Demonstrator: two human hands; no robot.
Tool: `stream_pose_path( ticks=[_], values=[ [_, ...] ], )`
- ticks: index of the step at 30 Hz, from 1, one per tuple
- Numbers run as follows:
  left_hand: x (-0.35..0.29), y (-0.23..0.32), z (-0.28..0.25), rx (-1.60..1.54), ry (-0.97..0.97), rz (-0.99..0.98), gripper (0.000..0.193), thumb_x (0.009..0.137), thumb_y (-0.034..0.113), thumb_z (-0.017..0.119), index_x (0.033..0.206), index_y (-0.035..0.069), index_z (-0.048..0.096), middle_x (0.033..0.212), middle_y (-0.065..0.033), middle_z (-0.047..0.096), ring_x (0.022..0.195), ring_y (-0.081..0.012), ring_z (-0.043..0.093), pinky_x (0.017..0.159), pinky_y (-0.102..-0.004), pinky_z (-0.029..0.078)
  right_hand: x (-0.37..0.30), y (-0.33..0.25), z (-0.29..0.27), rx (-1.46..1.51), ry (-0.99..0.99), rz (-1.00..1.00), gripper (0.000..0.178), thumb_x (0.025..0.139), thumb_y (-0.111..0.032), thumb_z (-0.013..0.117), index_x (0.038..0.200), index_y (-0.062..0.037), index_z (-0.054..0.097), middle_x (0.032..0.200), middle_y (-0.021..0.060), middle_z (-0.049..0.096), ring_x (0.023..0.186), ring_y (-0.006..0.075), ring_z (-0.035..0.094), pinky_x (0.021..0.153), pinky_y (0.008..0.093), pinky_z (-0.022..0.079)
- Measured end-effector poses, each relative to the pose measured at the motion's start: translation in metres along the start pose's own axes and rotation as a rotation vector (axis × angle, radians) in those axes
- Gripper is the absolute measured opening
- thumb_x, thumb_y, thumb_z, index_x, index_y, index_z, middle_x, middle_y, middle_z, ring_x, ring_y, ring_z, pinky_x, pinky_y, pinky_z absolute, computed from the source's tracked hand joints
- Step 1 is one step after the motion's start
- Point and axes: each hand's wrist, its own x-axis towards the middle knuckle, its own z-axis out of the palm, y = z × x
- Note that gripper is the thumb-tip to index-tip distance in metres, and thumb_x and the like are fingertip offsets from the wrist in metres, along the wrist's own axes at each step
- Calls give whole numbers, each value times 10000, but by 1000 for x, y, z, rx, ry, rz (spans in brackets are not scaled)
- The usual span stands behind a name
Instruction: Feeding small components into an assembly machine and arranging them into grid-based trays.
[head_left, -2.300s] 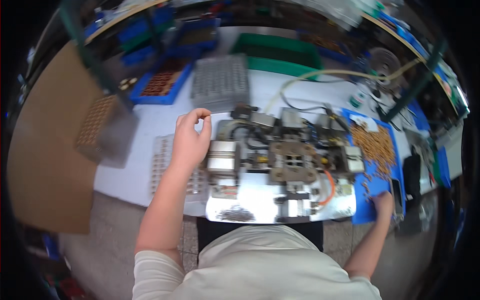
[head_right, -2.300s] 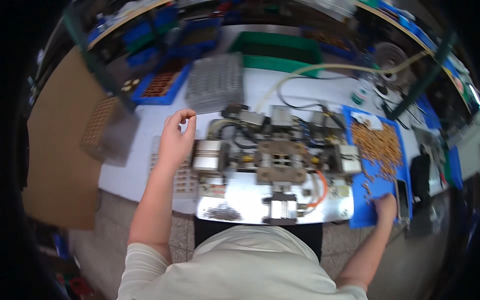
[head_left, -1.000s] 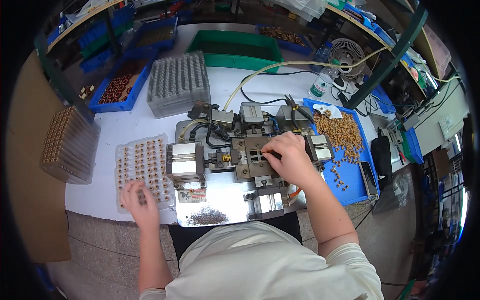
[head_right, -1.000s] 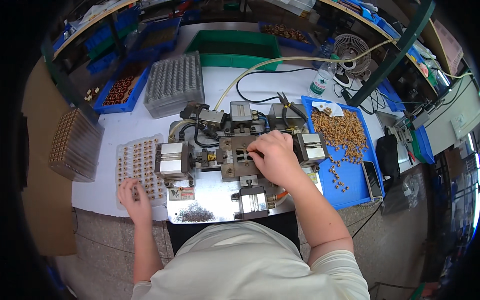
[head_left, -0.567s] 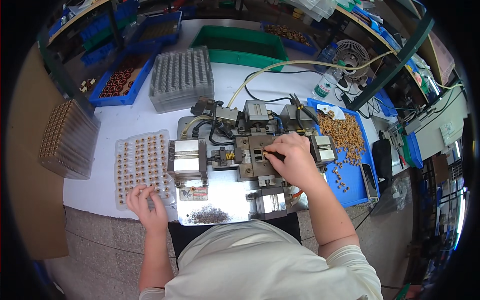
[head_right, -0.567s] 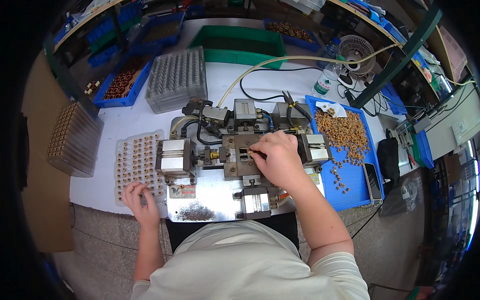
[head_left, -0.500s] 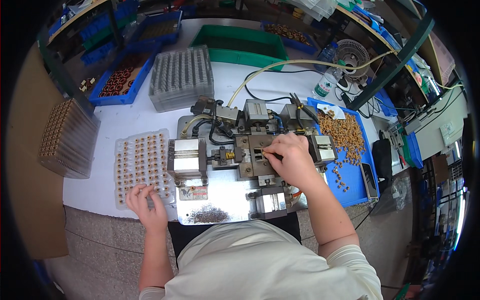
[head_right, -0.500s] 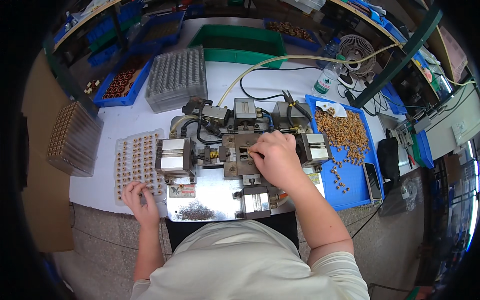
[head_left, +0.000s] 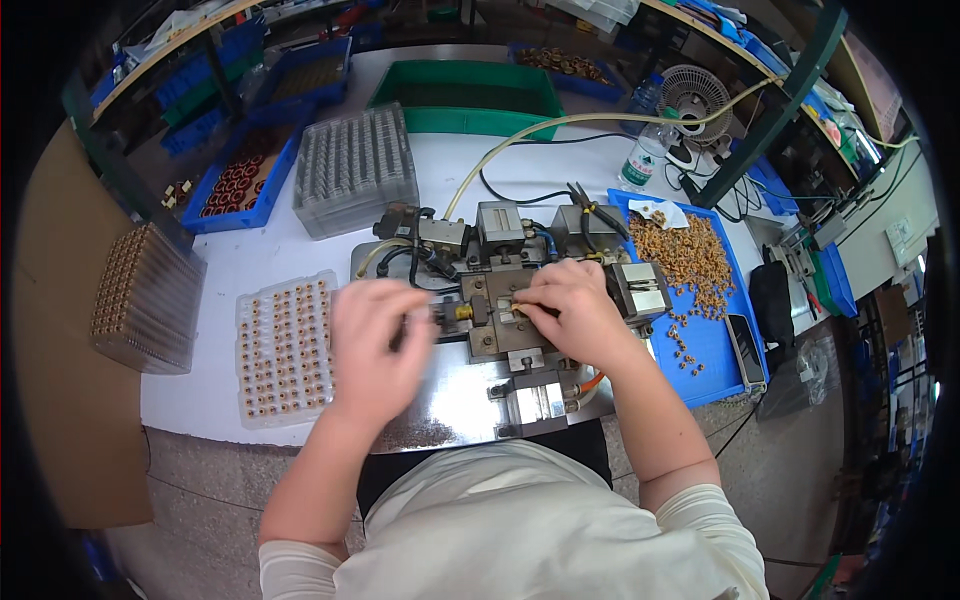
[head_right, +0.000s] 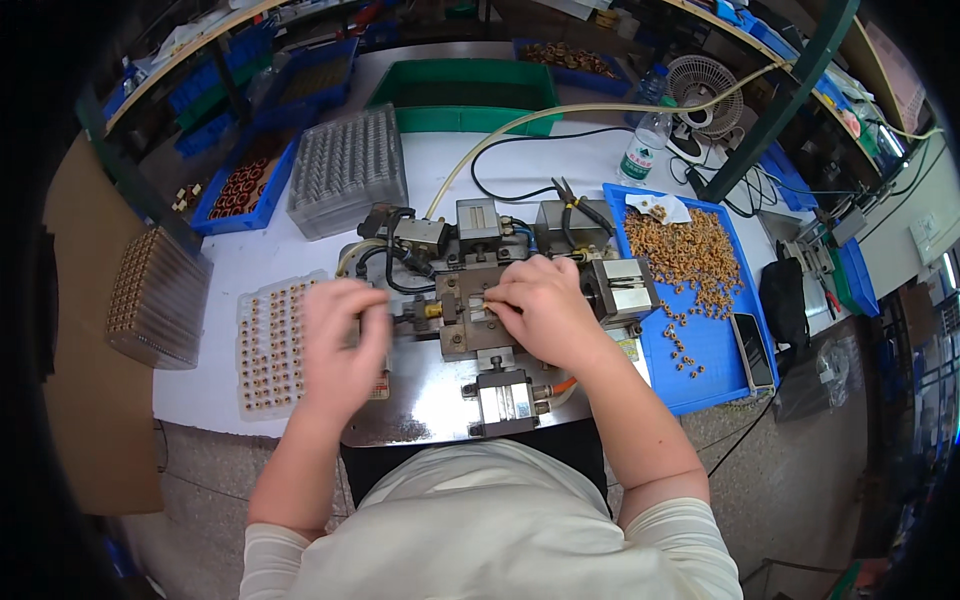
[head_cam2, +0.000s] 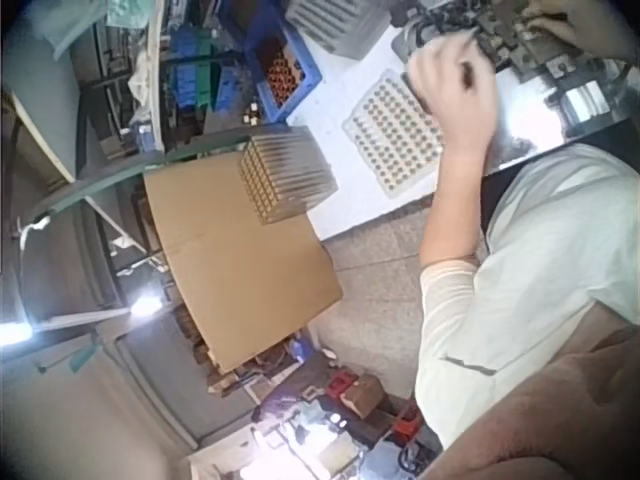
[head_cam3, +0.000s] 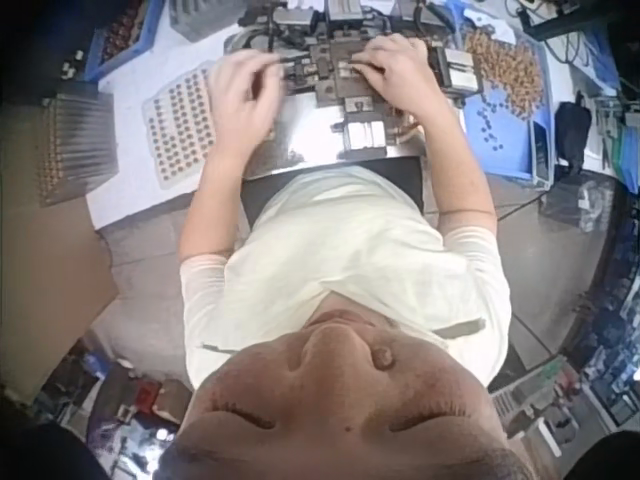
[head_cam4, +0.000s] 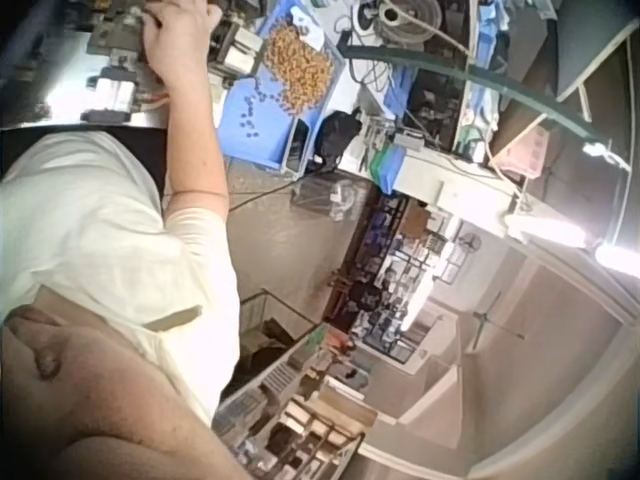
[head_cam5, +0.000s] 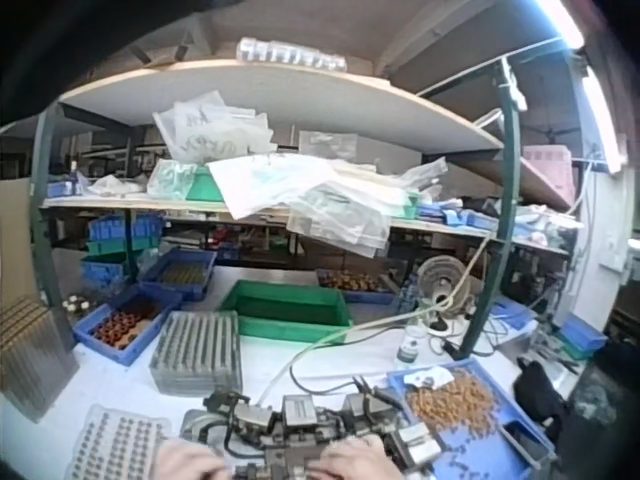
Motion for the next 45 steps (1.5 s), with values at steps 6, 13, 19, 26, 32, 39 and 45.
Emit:
stream_pose_path(
  ticks=[6,13,19,26,32,39,45],
  values=[
    [21,10,72,84,-399,201,120,831,142,714,939,93,731,1005,-25,664,990,-251,543,924,-399,411,-51,43,-54,131,382,319,168,840,-41,727,998,4,761,882,55,673,794,174,587,742,283,465],
    [25,9,86,141,-501,266,133,860,120,654,975,69,699,995,-61,660,979,-280,541,895,-396,424,-175,99,-121,-87,402,1142,181,858,-108,680,971,14,753,850,82,718,724,198,627,684,292,505],
    [24,9,78,200,-437,263,156,876,99,619,1027,65,640,1003,-93,636,981,-284,540,900,-411,433,-237,135,-91,-299,113,1157,236,837,-48,607,1014,15,749,849,118,731,735,237,662,691,335,534],
    [46,-37,14,181,-152,-52,148,900,71,632,1041,38,664,1022,-111,686,977,-296,602,900,-374,490,-273,166,-89,-221,143,1165,95,800,-51,717,880,0,716,735,79,660,642,185,573,648,308,498],
    [3,-169,-105,205,17,-931,240,921,159,598,1076,5,696,1047,-144,732,948,-265,683,869,-347,537,-262,181,-97,-272,274,1143,155,860,-66,701,1002,-8,676,856,70,678,707,167,585,703,285,492],
    [-63,-238,-159,95,42,-1143,231,890,159,634,1061,26,711,947,-61,708,825,-147,634,788,-288,524,-135,102,-89,-64,384,825,183,963,-91,655,1119,3,680,1013,76,704,875,152,643,808,251,496],
    [-71,-268,-142,13,29,-1087,201,874,179,665,1010,47,733,909,-41,712,800,-149,634,772,-285,524,-62,33,-54,34,260,609,166,897,-39,685,1057,-11,717,1007,75,723,891,181,659,822,282,522]
  ],
)
